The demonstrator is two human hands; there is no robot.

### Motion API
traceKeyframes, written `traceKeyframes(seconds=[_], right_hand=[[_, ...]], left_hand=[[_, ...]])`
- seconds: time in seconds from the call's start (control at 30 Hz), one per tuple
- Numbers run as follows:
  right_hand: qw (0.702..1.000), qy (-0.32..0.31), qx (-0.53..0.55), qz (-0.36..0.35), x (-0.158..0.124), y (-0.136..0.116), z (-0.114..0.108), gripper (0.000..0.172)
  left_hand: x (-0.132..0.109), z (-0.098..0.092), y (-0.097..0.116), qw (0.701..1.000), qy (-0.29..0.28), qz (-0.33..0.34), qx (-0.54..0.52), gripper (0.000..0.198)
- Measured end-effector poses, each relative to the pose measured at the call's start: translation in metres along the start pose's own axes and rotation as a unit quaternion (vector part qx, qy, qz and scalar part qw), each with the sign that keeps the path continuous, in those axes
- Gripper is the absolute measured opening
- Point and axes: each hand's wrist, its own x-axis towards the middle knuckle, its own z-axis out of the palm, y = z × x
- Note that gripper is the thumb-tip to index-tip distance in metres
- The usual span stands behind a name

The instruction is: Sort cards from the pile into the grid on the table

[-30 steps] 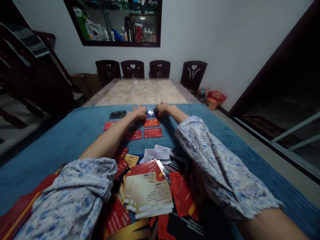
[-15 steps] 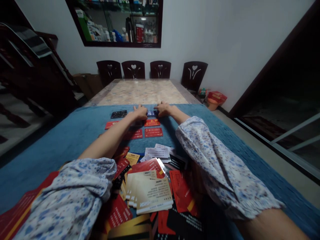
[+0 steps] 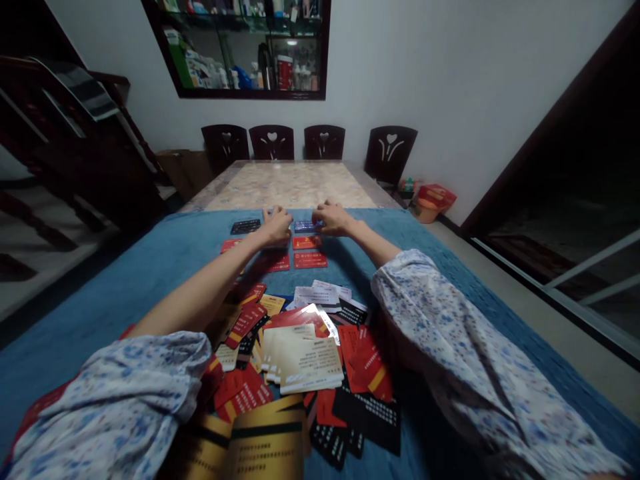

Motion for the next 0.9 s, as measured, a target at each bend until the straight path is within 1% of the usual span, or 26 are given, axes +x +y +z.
traceKeyframes(seconds=[0.13, 0.33, 0.5, 0.63, 0.77, 0.9], right_hand=[[1.0, 0.002, 0.016, -0.009, -0.017, -0.014, -0.008, 0.028], [0.999, 0.006, 0.041, -0.015, -0.032, -0.035, -0.019, 0.028], [0.998, 0.002, 0.057, -0.035, -0.042, -0.058, -0.027, 0.027], [0.997, 0.004, 0.058, -0.054, -0.049, -0.078, -0.03, 0.025], [0.995, 0.008, 0.067, -0.077, -0.056, -0.097, -0.031, 0.027], [0.991, 0.0, 0.088, -0.103, -0.061, -0.114, -0.033, 0.027]], left_hand=[[-0.021, -0.008, -0.004, 1.0, 0.013, 0.018, -0.015, 0.037], [-0.054, -0.018, -0.004, 0.999, 0.03, 0.027, -0.022, 0.032], [-0.084, -0.025, -0.005, 0.998, 0.043, 0.026, -0.035, 0.024], [-0.107, -0.031, -0.007, 0.998, 0.043, 0.032, -0.034, 0.022], [-0.126, -0.034, -0.008, 0.999, 0.036, 0.02, -0.021, 0.02], [-0.143, -0.035, -0.01, 0.998, 0.045, 0.011, -0.033, 0.021]])
